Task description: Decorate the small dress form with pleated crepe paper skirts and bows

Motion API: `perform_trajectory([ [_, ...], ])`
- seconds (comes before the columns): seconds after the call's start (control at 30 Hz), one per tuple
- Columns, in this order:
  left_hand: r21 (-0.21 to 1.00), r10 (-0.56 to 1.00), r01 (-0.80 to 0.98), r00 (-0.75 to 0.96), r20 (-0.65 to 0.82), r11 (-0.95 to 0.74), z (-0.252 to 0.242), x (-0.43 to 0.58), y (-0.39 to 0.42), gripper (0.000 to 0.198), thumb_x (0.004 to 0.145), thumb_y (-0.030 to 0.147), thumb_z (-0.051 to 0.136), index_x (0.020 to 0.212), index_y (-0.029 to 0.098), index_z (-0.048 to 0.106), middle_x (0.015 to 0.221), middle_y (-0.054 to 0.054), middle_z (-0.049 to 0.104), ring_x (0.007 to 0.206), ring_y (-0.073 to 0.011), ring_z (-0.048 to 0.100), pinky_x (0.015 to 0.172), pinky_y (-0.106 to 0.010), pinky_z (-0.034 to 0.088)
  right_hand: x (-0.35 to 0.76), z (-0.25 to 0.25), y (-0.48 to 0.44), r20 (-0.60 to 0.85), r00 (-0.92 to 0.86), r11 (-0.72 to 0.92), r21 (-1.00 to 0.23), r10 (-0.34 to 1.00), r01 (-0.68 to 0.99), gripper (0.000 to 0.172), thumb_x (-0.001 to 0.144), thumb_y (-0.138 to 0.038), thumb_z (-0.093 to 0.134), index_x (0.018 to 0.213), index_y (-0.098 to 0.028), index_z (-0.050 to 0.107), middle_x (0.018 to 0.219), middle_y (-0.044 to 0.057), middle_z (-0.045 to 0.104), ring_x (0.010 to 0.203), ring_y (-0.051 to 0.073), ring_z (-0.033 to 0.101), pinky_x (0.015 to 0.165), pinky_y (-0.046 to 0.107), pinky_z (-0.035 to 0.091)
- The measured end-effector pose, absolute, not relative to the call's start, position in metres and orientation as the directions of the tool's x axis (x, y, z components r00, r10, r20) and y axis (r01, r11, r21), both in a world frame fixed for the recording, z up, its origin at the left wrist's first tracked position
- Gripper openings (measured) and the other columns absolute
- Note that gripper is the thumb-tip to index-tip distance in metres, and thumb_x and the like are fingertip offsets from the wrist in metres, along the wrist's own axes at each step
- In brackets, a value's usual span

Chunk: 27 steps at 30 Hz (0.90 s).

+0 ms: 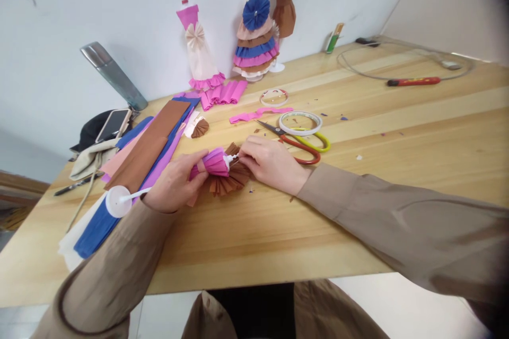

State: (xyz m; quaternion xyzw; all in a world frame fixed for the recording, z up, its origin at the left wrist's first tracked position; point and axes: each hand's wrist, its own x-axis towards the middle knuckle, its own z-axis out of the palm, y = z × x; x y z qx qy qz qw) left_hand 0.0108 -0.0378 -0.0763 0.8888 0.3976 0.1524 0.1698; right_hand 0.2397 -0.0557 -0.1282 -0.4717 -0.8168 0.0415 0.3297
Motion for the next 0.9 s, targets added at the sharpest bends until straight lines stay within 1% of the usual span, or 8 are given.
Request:
perform_trajectory([
  [0.1, 0.431, 0.765, 0.669, 0.639, 0.081, -0.605, -0.069, 0.014, -0.041, 0.038, 0.092, 0.028, 0.047, 0.127, 0.018, 0.060, 0.088, -0.006, 0.073, 0.085, -0.0215, 0.068, 0.081, -0.035, 0.053, 0.240, -0.128, -0.054, 0.503, -0.370, 0.583, -0.375, 0.781, 0.721, 0.020, 0.092, -0.013, 0.047, 0.079, -0.015, 0.061, 0.083, 0.009, 0.062, 0.080, 0.020, 0.055, 0.072, 0.030, 0.039],
  [0.17, 0.437, 0.769, 0.677, 0.636, 0.059, -0.593, -0.066, 0.015, -0.042, 0.036, 0.093, 0.029, 0.045, 0.123, 0.019, 0.062, 0.071, -0.003, 0.069, 0.072, -0.0200, 0.066, 0.073, -0.033, 0.053, 0.240, -0.126, -0.054, 0.504, -0.374, 0.592, -0.389, 0.778, 0.706, 0.019, 0.092, -0.012, 0.047, 0.079, -0.015, 0.061, 0.083, 0.009, 0.062, 0.080, 0.020, 0.055, 0.072, 0.030, 0.040],
  [0.23, 0.446, 0.771, 0.671, 0.633, 0.069, -0.592, -0.065, 0.015, -0.043, 0.035, 0.093, 0.030, 0.046, 0.121, 0.020, 0.064, 0.063, -0.001, 0.066, 0.066, -0.0190, 0.064, 0.070, -0.032, 0.052, 0.240, -0.125, -0.053, 0.508, -0.367, 0.596, -0.420, 0.780, 0.685, 0.019, 0.092, -0.012, 0.048, 0.078, -0.016, 0.060, 0.083, 0.009, 0.061, 0.080, 0.020, 0.055, 0.072, 0.030, 0.040],
  [0.33, 0.456, 0.770, 0.661, 0.631, 0.093, -0.596, -0.066, 0.014, -0.043, 0.034, 0.094, 0.032, 0.045, 0.119, 0.020, 0.065, 0.062, -0.001, 0.065, 0.063, -0.0177, 0.062, 0.067, -0.030, 0.051, 0.239, -0.125, -0.051, 0.516, -0.338, 0.596, -0.492, 0.787, 0.635, 0.018, 0.089, -0.010, 0.050, 0.074, -0.017, 0.057, 0.079, 0.006, 0.060, 0.078, 0.018, 0.054, 0.073, 0.029, 0.040],
  [0.43, 0.455, 0.790, 0.682, 0.608, 0.083, -0.573, -0.065, 0.013, -0.043, 0.036, 0.095, 0.033, 0.043, 0.121, 0.018, 0.063, 0.060, 0.000, 0.065, 0.057, -0.0163, 0.060, 0.062, -0.028, 0.050, 0.239, -0.127, -0.050, 0.526, -0.249, 0.558, -0.583, 0.813, 0.591, 0.018, 0.086, -0.010, 0.053, 0.070, -0.018, 0.053, 0.076, 0.004, 0.059, 0.076, 0.018, 0.054, 0.074, 0.030, 0.040],
  [0.6, 0.516, 0.795, 0.685, 0.607, -0.012, -0.515, -0.058, 0.015, -0.046, 0.039, 0.097, 0.033, 0.037, 0.124, 0.016, 0.059, 0.045, 0.005, 0.057, 0.046, -0.0150, 0.056, 0.054, -0.025, 0.047, 0.239, -0.127, -0.048, 0.505, -0.118, 0.487, -0.706, 0.855, 0.514, 0.017, 0.082, -0.011, 0.056, 0.068, -0.019, 0.052, 0.071, 0.001, 0.056, 0.069, 0.015, 0.051, 0.069, 0.029, 0.039],
  [0.73, 0.528, 0.806, 0.662, 0.588, 0.074, -0.532, -0.055, 0.012, -0.046, 0.037, 0.095, 0.034, 0.043, 0.121, 0.018, 0.063, 0.053, 0.003, 0.060, 0.045, -0.0126, 0.054, 0.048, -0.023, 0.044, 0.242, -0.120, -0.049, 0.507, -0.162, 0.528, -0.763, 0.847, 0.372, 0.013, 0.082, -0.013, 0.056, 0.071, -0.018, 0.056, 0.074, 0.002, 0.059, 0.071, 0.015, 0.054, 0.069, 0.029, 0.042],
  [0.9, 0.584, 0.791, 0.618, 0.607, 0.071, -0.526, -0.054, 0.004, -0.043, 0.045, 0.095, 0.035, 0.044, 0.134, 0.016, 0.056, 0.054, 0.003, 0.057, 0.047, -0.0127, 0.052, 0.049, -0.023, 0.044, 0.245, -0.112, -0.051, 0.539, -0.240, 0.588, -0.770, 0.807, 0.249, 0.011, 0.084, -0.018, 0.059, 0.073, -0.018, 0.062, 0.078, 0.003, 0.062, 0.076, 0.016, 0.057, 0.074, 0.030, 0.045],
])
